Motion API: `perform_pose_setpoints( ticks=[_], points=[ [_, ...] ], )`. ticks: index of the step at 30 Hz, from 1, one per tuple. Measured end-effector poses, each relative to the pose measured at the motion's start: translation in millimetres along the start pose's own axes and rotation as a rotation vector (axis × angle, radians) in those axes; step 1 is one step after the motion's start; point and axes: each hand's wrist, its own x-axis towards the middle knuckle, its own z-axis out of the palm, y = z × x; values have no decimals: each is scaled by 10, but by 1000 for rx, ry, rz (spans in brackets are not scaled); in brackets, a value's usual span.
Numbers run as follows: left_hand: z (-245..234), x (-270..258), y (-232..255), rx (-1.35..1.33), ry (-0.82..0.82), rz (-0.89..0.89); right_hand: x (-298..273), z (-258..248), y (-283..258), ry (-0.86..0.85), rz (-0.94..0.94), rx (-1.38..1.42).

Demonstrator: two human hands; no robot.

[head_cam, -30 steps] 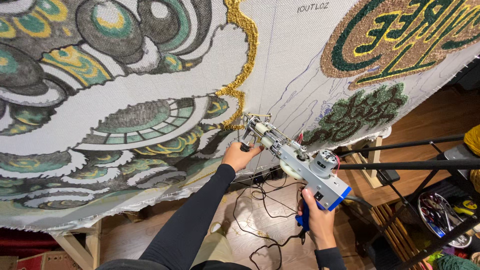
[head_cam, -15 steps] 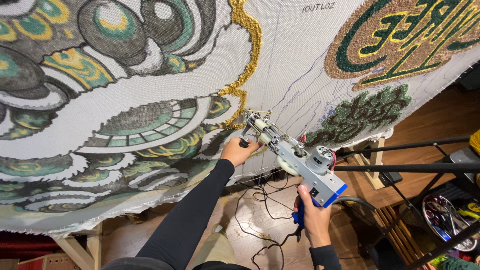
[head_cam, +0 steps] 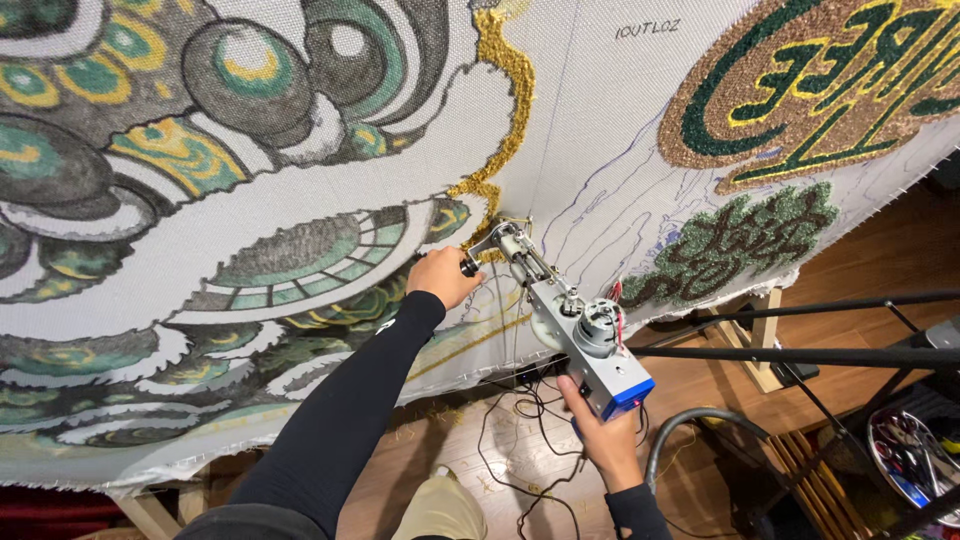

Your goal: The person threads yarn into a tufting gun and then uses the tool to apply the yarn onto a canvas stretched across a frame.

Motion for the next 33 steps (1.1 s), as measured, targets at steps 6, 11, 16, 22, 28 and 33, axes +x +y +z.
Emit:
perform_pose_setpoints(
  ticks=[6, 11, 16, 22, 28, 33],
  points=[
    [-11, 64, -54, 48, 118, 38, -8, 167, 100, 33, -5, -112],
    [-52, 88, -58, 66, 119, 25, -20, 254, 99, 43, -12, -154],
    [-50, 128, -88, 75, 133, 59, -23, 321, 161, 81, -90, -134],
    [-125, 141, -52, 72, 148, 81, -5, 352, 131, 78, -55, -96],
    [-159, 139, -27, 47, 170, 71, -13, 379, 85, 101, -50, -70],
    [-198, 147, -22, 44, 144, 68, -3, 398, 124, 109, -82, -64]
  ],
)
